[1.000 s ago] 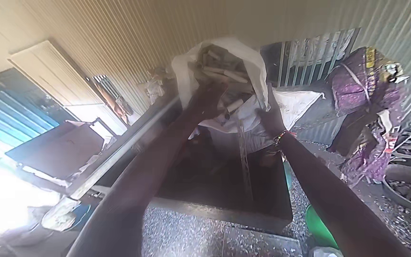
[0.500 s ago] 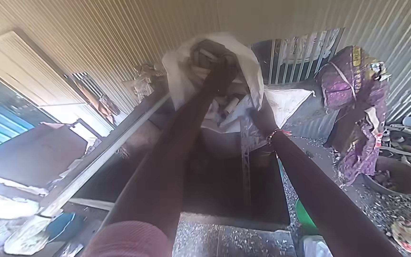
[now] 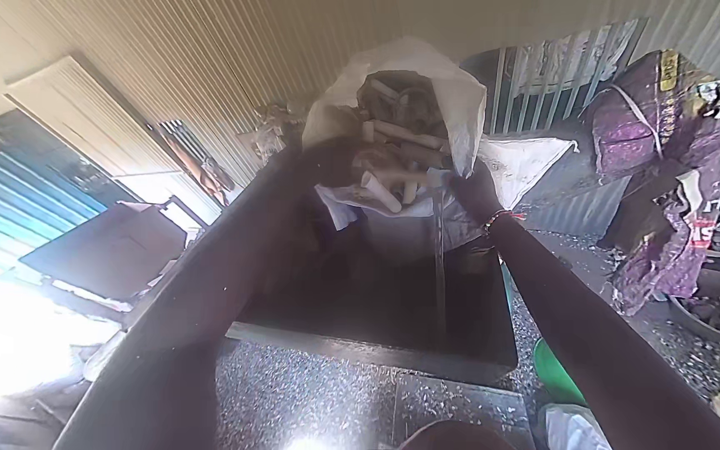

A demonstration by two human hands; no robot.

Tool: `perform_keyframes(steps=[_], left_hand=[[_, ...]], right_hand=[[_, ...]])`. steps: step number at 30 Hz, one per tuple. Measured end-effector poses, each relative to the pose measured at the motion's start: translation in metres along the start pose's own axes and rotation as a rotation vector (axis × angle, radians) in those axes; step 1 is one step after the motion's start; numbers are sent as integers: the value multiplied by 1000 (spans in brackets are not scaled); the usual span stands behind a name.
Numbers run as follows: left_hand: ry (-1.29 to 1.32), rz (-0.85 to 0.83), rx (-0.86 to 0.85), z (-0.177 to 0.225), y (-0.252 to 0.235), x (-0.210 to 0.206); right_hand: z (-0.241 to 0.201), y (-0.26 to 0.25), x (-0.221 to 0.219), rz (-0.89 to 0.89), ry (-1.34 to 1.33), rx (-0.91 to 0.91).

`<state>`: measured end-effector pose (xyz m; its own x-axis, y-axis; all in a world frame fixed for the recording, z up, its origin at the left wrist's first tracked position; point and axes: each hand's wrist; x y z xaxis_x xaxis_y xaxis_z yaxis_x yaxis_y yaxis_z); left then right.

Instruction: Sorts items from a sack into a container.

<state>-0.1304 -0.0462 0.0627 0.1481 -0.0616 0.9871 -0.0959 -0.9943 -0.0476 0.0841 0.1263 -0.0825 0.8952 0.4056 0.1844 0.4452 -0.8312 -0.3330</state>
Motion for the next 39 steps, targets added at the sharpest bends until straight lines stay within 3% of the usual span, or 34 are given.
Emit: perform_keyframes(steps=[5,10,15,18,24,27,29,33,34,36,39], left_hand=[[-153,14,-53,3,-46,-7],[-261,-104,130,-17,-122,-37],[-342,-213,89,11,-121,-40],[-330,-183,13,26,-104,-42],[-106,55,-127,41,-30,-42],[55,268,-229,36,15,-42],[180,335,-218,33,43,-39],[545,739,-426,-1,81,-71],[620,828,-396,-4,92,-79],[739,993,-150,16,120,-74],[784,1338,-144,13,148,-65]], right_hand=[[12,-7,0,4,-78,132],[30,-13,5,5,-131,143],[22,-1,6,36,-113,79],[25,-5,4,120,-138,110],[18,-2,6,87,-52,57],[21,-3,6,77,-14,97],[20,-2,5,80,-19,107],[15,-9,1,96,-37,113],[15,-11,0,97,-50,112],[12,-12,0,96,-50,116],[11,-10,-1,104,-32,135]])
Point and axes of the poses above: each hand's wrist, its own y-axis away from the middle knuckle, its own x-axis out of the back of the hand, z = x × y, and after that the axes turned 6 degrees about -x, right-handed
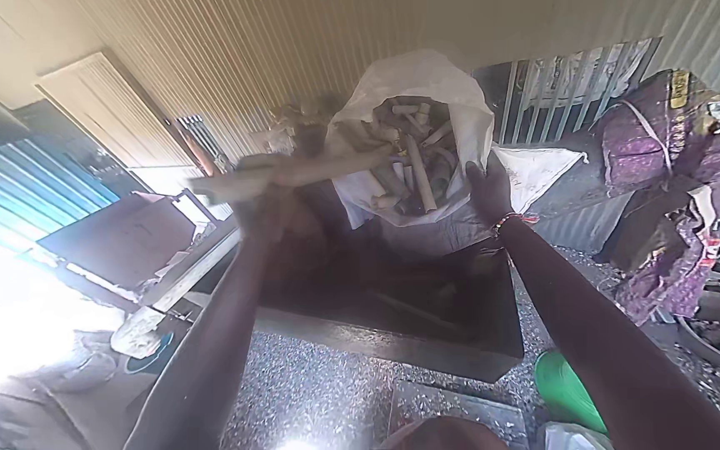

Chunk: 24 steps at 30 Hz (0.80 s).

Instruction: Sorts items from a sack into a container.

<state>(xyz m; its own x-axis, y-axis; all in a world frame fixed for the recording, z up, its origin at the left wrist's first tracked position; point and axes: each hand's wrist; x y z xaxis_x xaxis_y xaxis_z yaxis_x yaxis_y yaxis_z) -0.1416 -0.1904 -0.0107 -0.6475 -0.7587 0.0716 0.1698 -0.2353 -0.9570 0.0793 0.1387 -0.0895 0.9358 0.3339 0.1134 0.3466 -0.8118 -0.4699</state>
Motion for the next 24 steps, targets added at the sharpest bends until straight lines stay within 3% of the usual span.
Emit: perform_keyframes(steps=[4,7,9,11,13,14,17,20,24], left_hand=[[-19,282,-104,42,9,30],[-140,201,-245,60,28,36],[-307,-8,-128,67,49,22],[-635,-359,173,64,72,11],[-806,-742,507,48,89,3],[-821,-837,624,38,98,3],[-727,-796,790,17,118,14],[-688,-714,872,13,122,15],[-681,-686,950,11,118,12]], right_hand=[[0,3,0,43,113,59],[-2,5,5,148,233,181],[-7,8,9,218,362,372],[-17,18,8,254,463,604],[-33,26,1,135,517,805],[-41,26,-7,35,541,821],[-75,9,-39,-255,649,475],[-92,-29,-77,-316,746,131],[-108,-56,-115,-393,1068,33]])
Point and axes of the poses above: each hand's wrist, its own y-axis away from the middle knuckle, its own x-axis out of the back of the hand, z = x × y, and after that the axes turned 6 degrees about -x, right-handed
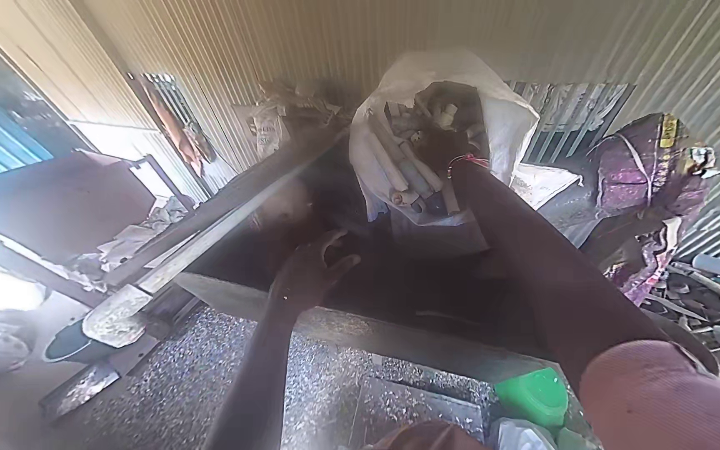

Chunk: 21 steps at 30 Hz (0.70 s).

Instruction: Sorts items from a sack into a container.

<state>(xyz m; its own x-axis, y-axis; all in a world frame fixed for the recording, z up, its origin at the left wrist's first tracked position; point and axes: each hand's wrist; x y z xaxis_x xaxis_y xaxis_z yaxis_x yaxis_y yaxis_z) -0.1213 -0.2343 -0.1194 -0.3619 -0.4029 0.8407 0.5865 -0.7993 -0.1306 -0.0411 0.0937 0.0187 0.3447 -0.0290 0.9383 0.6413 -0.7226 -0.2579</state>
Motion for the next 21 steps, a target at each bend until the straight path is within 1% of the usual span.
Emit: perform_keyframes(steps=[2,4,7,10,12,14,17,20,21], left_hand=[[17,21,14,1,2,1],[58,61,5,2,4,2],[96,88,-3,2,4,4],[118,71,-19,2,3,2],[114,20,-32,-1,2,1],[86,7,-41,-3,1,1],[-12,23,-39,-3,2,-1],[-99,-48,4,1,3,-1],[-107,-64,11,0,2,-2]], right_hand=[[-8,-6,-8,-16,15,19],[-3,-7,-13,17,-84,79],[23,3,-13,77,-355,137],[55,30,-6,75,-654,204],[74,53,-3,107,-885,282],[87,83,4,104,-1075,348],[105,114,1,42,-1265,306],[99,133,0,31,-1331,147],[99,134,-1,10,-1358,130]])
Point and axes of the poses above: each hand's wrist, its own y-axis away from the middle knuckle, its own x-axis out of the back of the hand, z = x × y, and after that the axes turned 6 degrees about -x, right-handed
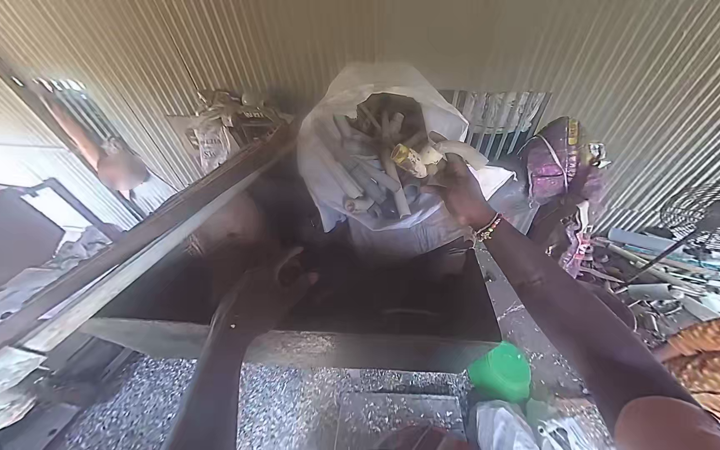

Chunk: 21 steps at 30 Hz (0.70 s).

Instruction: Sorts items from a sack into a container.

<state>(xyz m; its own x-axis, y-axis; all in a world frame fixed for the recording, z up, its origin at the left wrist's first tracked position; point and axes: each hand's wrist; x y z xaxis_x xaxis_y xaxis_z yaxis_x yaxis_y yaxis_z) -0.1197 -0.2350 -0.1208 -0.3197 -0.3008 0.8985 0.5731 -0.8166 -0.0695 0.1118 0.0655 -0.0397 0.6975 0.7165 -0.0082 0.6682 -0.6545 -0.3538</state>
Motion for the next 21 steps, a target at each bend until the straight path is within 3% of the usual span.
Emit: perform_keyframes(steps=[3,9,13,15,16,18,19,21], left_hand=[[-16,33,19,-2,-1,-2],[9,36,30,1,0,1],[54,32,34,2,1,2],[66,42,35,1,1,2],[70,47,35,1,1,2],[73,76,36,2,3,1],[76,91,33,1,4,2],[87,110,19,1,5,2]], right_hand=[[7,-4,2,-106,-136,39],[17,-8,10,-520,-392,177],[3,-11,-3,-499,-354,206],[-8,-1,-4,-389,43,201],[-19,3,-6,-351,437,194],[-40,3,-27,-451,1248,206],[-39,3,-37,-505,1452,257],[-38,7,-45,-520,1483,335]])
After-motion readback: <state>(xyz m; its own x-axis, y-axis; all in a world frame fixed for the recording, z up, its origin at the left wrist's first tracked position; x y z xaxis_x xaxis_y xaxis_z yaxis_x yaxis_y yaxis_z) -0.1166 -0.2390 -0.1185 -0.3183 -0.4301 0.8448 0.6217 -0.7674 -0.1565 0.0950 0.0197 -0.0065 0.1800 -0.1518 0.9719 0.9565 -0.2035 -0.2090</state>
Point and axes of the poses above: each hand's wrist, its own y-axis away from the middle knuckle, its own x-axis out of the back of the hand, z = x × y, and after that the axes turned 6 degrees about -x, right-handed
